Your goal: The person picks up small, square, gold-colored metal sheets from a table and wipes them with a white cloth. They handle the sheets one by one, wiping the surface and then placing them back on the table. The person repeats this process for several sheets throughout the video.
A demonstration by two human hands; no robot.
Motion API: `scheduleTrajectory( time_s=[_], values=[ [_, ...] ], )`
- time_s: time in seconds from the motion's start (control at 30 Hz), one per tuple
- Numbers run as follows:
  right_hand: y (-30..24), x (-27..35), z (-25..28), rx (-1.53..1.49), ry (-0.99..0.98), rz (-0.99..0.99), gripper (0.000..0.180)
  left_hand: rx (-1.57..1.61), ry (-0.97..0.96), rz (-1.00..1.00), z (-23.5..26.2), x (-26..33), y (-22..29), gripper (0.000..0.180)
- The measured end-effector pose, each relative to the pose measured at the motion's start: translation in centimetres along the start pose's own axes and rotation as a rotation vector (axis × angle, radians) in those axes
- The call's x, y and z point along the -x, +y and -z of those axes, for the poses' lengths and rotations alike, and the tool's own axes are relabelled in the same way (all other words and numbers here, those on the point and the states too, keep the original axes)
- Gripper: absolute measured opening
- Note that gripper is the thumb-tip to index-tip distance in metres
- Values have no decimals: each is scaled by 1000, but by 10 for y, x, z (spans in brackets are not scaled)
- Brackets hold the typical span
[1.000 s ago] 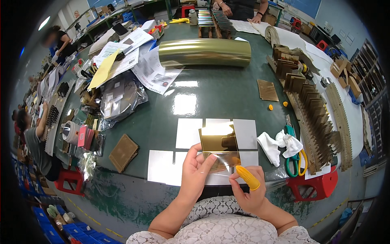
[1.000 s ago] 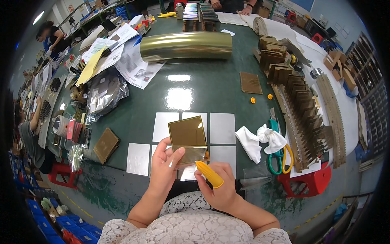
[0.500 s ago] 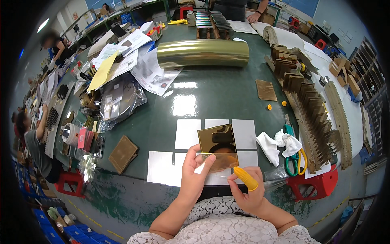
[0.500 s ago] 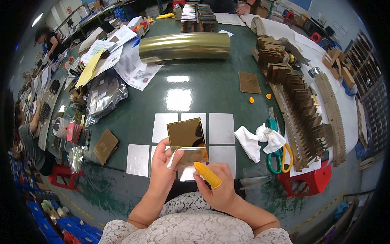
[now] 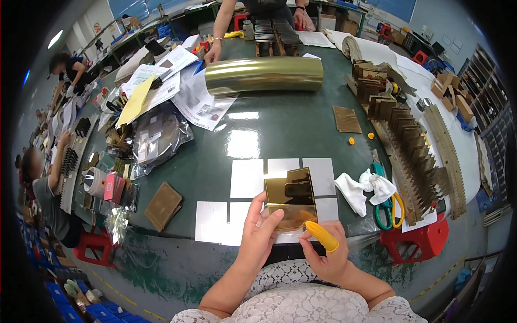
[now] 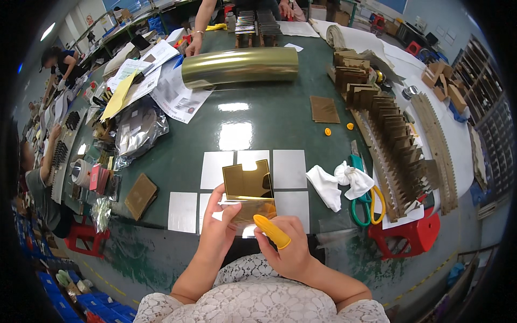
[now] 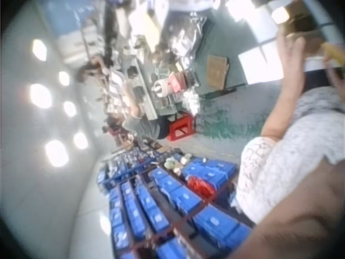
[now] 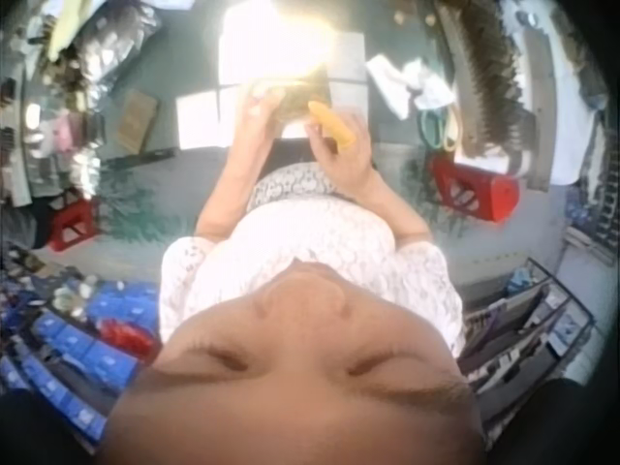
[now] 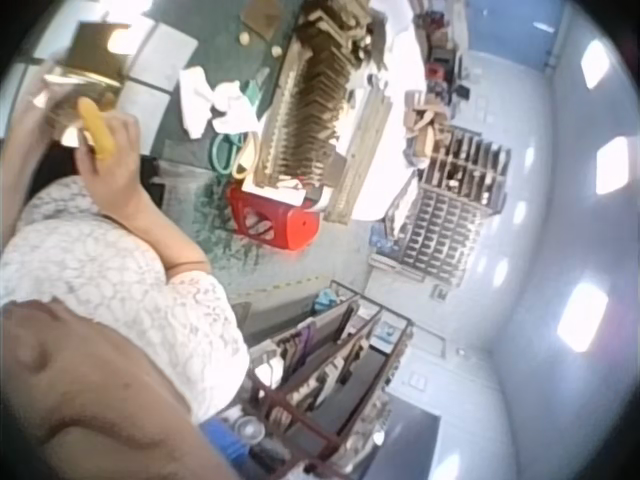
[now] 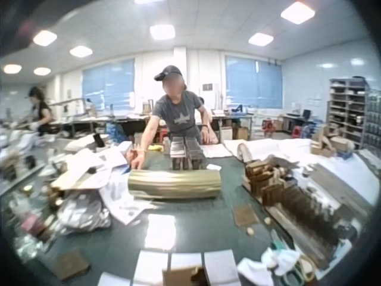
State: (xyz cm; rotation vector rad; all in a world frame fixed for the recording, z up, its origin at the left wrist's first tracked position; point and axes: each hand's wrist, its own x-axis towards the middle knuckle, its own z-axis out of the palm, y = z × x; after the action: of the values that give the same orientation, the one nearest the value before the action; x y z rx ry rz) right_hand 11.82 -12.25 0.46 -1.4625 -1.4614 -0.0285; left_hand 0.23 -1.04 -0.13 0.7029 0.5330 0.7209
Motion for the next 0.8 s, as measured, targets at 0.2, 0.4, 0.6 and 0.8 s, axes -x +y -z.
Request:
scheduleTrajectory(
  time_s=[0.2,0.4,0.6,0.8],
  values=[
    [1,8,4,-5,17,14,34,-48,-21,-21,5,4,-7,42],
    [5,-7,22,-27,121,-105,68,-106,-3,-34,-3,11,-4,31],
    [17,12,2,-235,41,-347,73,-312,-141,-15,5,28,-17,33],
    [20,11,12,-430,255,-442,25,-179,-357,-45,12,33,-16,31]
  ],
)
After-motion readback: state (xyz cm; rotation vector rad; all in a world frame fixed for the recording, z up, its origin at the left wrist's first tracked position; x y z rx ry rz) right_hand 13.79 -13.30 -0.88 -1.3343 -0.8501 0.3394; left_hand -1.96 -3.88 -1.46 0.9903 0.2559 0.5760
